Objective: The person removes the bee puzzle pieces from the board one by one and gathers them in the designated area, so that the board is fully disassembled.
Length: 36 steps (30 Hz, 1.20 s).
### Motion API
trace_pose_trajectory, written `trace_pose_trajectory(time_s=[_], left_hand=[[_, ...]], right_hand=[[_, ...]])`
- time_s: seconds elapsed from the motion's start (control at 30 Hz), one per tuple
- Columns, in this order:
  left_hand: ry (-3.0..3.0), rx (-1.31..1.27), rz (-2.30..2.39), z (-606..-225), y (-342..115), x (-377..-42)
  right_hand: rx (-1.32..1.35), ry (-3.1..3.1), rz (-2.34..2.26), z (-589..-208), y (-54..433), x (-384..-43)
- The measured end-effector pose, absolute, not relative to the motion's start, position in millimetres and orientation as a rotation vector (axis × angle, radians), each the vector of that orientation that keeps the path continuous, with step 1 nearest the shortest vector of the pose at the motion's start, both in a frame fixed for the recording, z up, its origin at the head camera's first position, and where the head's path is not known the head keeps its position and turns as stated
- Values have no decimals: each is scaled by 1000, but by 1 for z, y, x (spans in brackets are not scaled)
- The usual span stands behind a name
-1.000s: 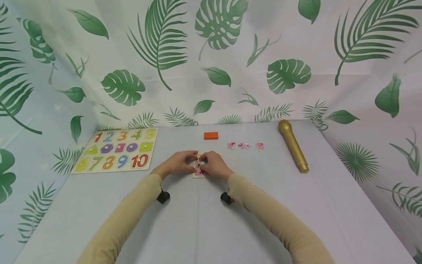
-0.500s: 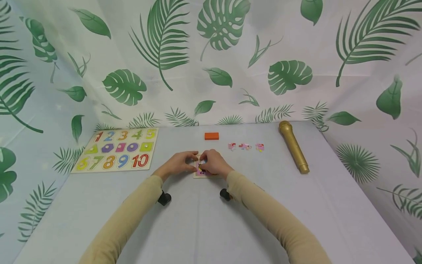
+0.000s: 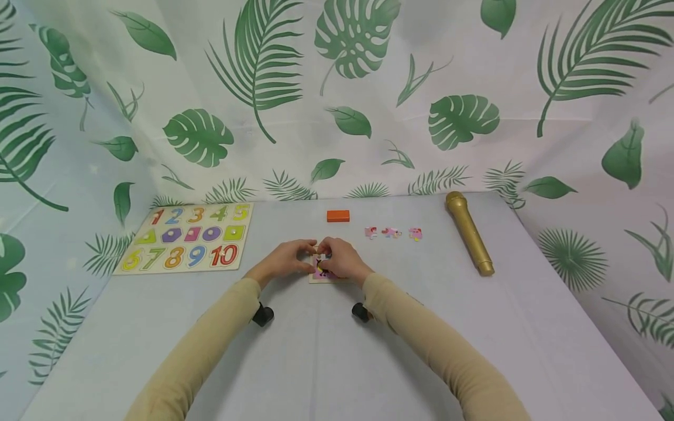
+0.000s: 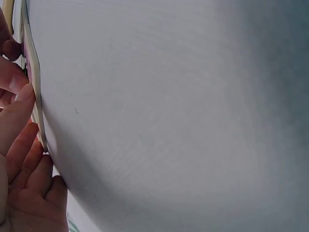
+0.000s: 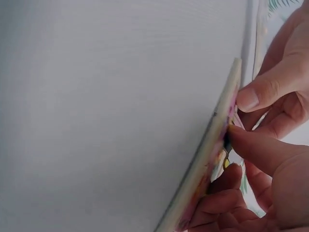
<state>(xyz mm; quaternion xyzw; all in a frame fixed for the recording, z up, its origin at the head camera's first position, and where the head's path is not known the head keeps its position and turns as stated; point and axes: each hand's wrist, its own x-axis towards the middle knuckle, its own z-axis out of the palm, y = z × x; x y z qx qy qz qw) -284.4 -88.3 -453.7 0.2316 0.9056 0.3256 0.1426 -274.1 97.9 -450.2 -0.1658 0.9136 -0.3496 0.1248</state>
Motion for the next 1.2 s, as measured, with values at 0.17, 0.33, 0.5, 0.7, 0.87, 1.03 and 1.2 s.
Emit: trace_pose_trajectory(time_s=[0.17,0.33,0.5,0.7,0.87,1.03,1.2], left_hand=[[2617,679,944,-455,-90,-285],[2627,679,939,-456,-91,-285],[2643,702,950,-457,-91,-283],[2647,729,974,-459,-91,-283],[2661,752,966,-459,-91,-285],[2661,747,949,-457,-90,-287],[2662,737,932,-458,-90,-287]], right_hand=[[-494,2664,-1006,-453,98,-275],[-489,2665,-978,-453,98,-276],[-468,2646,-981,-453,98,-277],[-453,2633,-995,-451,98,-276],[-470,2631,-1017,-449,99,-274],[-483,2638,-1028,-448,98,-273],[-518,2670,-1012,-450,98,-273]])
